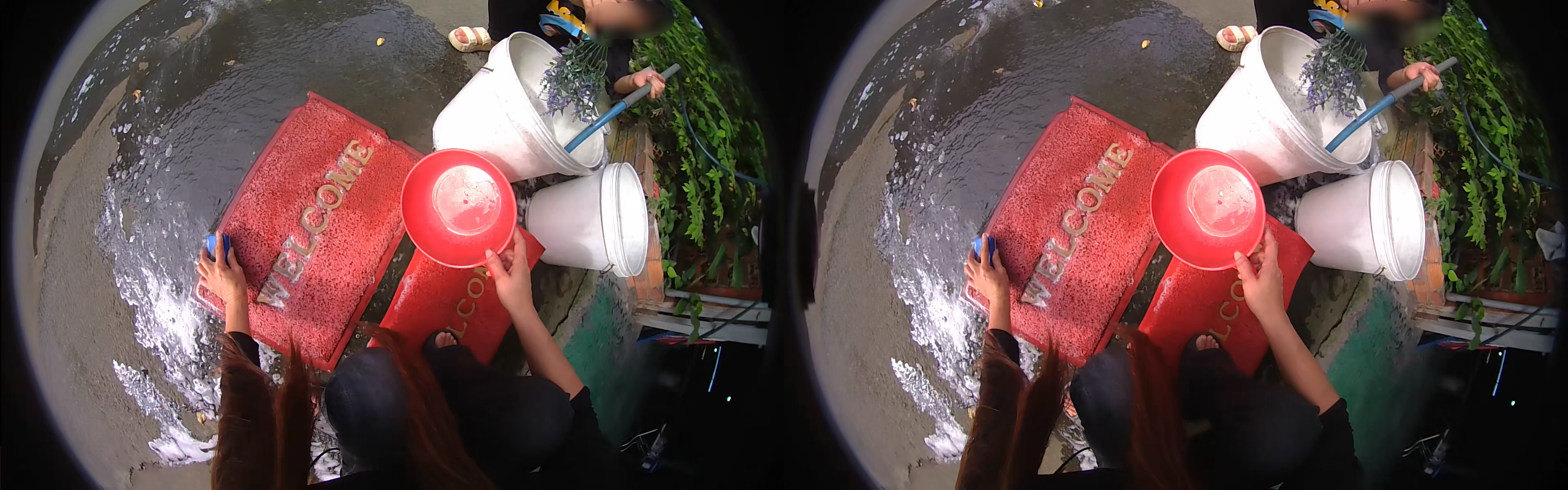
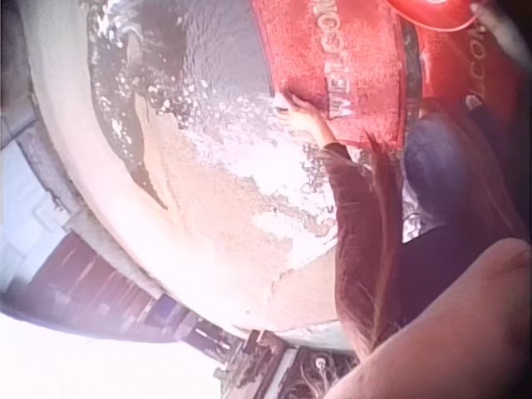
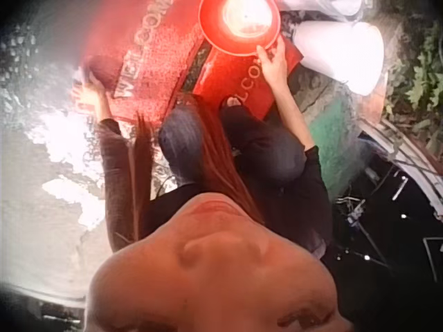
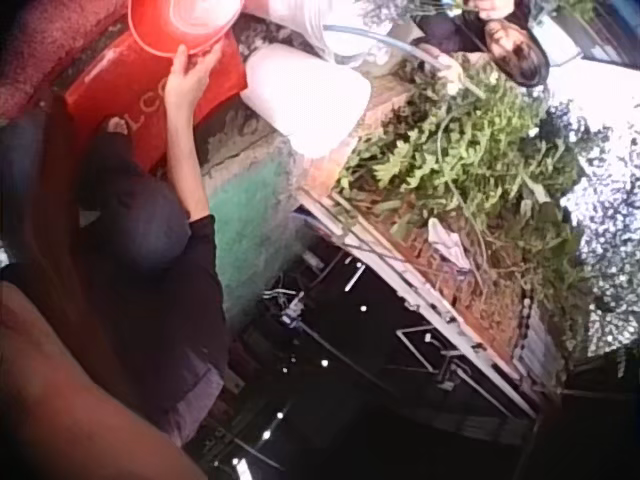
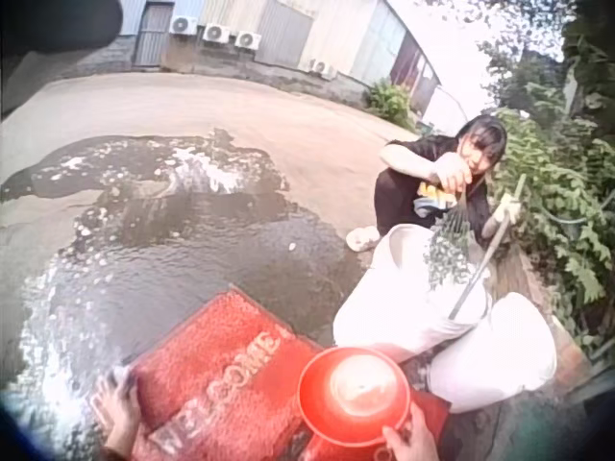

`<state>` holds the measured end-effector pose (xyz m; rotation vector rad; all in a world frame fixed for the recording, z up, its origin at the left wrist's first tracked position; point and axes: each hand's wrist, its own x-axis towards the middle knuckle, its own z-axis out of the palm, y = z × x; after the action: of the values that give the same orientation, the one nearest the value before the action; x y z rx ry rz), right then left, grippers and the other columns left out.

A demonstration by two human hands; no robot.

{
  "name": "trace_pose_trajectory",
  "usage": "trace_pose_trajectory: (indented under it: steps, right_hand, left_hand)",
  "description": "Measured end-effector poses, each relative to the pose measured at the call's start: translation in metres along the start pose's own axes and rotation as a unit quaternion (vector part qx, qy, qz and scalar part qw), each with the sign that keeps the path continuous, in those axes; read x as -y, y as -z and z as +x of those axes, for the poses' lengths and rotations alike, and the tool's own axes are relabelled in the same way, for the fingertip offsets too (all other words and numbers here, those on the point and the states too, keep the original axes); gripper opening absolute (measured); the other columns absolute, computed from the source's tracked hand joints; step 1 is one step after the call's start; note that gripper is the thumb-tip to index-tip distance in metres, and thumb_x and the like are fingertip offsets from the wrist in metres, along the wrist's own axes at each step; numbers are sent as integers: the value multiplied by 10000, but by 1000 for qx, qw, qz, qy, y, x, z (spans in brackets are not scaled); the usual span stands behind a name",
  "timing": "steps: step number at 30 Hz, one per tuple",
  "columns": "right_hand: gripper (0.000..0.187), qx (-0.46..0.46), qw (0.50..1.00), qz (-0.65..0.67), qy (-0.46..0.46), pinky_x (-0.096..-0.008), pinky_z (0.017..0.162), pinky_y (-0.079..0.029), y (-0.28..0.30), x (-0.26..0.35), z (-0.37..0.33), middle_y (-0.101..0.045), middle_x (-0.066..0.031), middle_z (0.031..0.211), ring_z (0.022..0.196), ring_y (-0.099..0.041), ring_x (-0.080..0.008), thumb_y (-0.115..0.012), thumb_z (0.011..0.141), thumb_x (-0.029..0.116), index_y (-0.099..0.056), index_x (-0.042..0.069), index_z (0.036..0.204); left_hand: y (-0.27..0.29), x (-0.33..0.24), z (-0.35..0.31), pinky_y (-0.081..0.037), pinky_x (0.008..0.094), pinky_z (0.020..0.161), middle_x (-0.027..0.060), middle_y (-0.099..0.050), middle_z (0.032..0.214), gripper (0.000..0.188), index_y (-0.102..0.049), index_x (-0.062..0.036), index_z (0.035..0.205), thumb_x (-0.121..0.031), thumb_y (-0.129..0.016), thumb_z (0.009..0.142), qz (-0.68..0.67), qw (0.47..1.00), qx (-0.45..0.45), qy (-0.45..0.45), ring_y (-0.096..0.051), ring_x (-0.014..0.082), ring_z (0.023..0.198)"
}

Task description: The person scrubs two red welcome mats with a blue sponge and soapy water, then rinses them with a hose. The person flips the mats to clean both sides and repeatedly pours water over them to remove soap.

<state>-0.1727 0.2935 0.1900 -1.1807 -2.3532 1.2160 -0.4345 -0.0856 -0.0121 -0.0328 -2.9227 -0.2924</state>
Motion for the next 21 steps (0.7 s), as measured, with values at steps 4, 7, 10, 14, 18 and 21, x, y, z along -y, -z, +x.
trace_pose_trajectory:
  steps: [4,7,10,14,18,21]
  right_hand:
    - [592,44,998,44,-18,-240,740,-462,-3,1,-8,-589,-110,1077,869,-574,-105,-538,877,15,-231,44,1382]
    - [585,41,996,73,0,-249,766,-466,-5,9,0,-591,-113,1082,888,-578,-112,-537,880,19,-235,39,1381]
    - [572,56,996,63,-8,-250,761,-468,9,20,0,-603,-105,1057,875,-578,-111,-542,876,18,-256,35,1371]
    - [593,94,987,127,-3,-229,644,-477,47,28,-5,-605,-77,952,776,-570,-83,-595,854,70,-290,27,1361]
    - [532,10,975,220,31,-224,654,-470,116,60,-23,-600,-82,1019,807,-567,-92,-562,865,50,-312,16,1333]
    - [518,-136,972,186,34,-222,646,-458,202,71,-48,-575,-72,1075,820,-561,-91,-542,882,72,-308,38,1343]
  left_hand:
    - [0,3,10,-367,477,888,133,-481,1229,441,-496,-355,1277,-290,-579,849,-29,999,-18,0,-444,316,1120]
    - [22,13,-49,-364,473,887,133,-464,1243,446,-528,-340,1252,-268,-604,819,-36,998,-16,-52,-447,333,1091]
    - [39,5,-124,-364,457,864,133,-452,1242,460,-543,-330,1239,-241,-623,794,-51,996,58,-38,-451,339,1047]
    - [46,-1,-137,-363,454,850,132,-457,1224,479,-527,-340,1253,-250,-623,793,-27,990,55,-124,-452,328,1039]
    - [52,12,-126,-378,466,858,139,-455,1226,476,-515,-326,1269,-282,-612,805,-1,986,94,-137,-438,343,1064]
    - [57,10,-123,-387,465,872,141,-466,1208,513,-492,-351,1283,-276,-625,793,-9,983,128,-132,-451,339,1063]
